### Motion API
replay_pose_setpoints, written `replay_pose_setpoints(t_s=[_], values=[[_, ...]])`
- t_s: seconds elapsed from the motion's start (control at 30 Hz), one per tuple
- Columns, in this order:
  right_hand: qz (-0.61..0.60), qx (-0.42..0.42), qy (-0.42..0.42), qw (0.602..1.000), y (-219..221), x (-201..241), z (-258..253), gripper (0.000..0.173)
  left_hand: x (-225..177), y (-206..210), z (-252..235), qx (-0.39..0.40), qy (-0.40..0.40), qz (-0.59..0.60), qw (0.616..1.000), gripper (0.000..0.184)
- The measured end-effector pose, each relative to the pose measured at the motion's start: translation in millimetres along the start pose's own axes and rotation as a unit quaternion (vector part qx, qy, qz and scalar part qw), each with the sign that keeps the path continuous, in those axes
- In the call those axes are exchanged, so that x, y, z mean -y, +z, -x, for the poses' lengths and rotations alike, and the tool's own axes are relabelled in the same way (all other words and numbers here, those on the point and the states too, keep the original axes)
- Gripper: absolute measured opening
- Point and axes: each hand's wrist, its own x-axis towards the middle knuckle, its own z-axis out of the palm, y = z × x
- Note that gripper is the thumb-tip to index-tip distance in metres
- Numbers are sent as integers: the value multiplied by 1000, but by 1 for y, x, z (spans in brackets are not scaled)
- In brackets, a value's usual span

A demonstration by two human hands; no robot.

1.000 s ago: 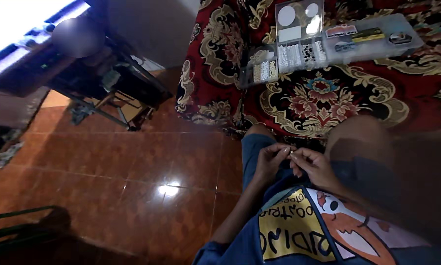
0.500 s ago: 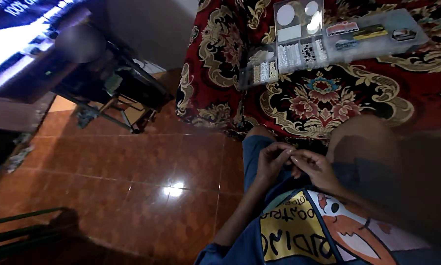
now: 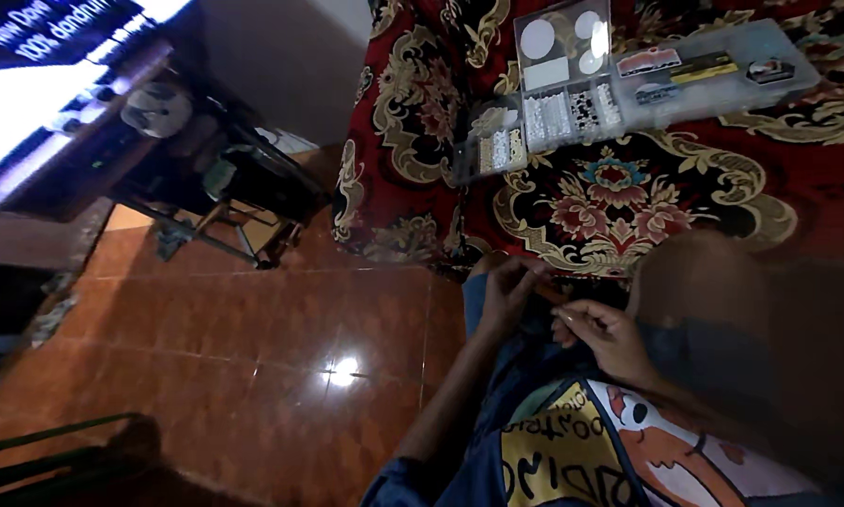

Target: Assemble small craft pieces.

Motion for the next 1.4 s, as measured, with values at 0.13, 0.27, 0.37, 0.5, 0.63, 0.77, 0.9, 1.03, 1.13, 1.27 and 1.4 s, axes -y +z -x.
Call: replay_pose_setpoints(t_s=[0.13, 0.27, 0.37, 0.5, 0.63, 0.77, 0.9, 1.03, 1.13, 1.27, 1.4], values=[[31, -34, -28, 999, -3, 0, -6, 14, 0, -32, -70, -48, 0, -184, 982, 21], [77, -46, -102, 991, -11, -12, -14, 13, -3, -54, -135, -60, -8, -319, 946, 24], [94, -43, -117, 988, -17, -17, -18, 14, -4, -58, -187, -64, -28, -407, 911, 24], [75, -46, -84, 993, -21, -17, -19, 13, 4, -53, -233, -14, -65, -541, 838, 23], [66, -45, -35, 996, -26, -16, -22, 14, 17, -43, -258, 55, -101, -645, 756, 23], [50, -43, -25, 998, -32, -18, -25, 13, 27, -31, -273, 71, -117, -687, 714, 22], [42, -43, -16, 998, -35, -17, -26, 13, 27, -16, -278, 79, -145, -717, 677, 23], [49, -47, -16, 998, -36, -17, -27, 12, 27, -9, -282, 76, -176, -716, 672, 26], [71, -47, -19, 996, -35, -13, -27, 12, 26, -10, -282, 69, -180, -729, 657, 28], [59, -44, -29, 997, -31, -16, -26, 11, 22, -10, -279, 69, -196, -740, 640, 32], [63, -47, -19, 997, -27, -11, -24, 12, 15, -15, -275, 49, -197, -702, 683, 35]])
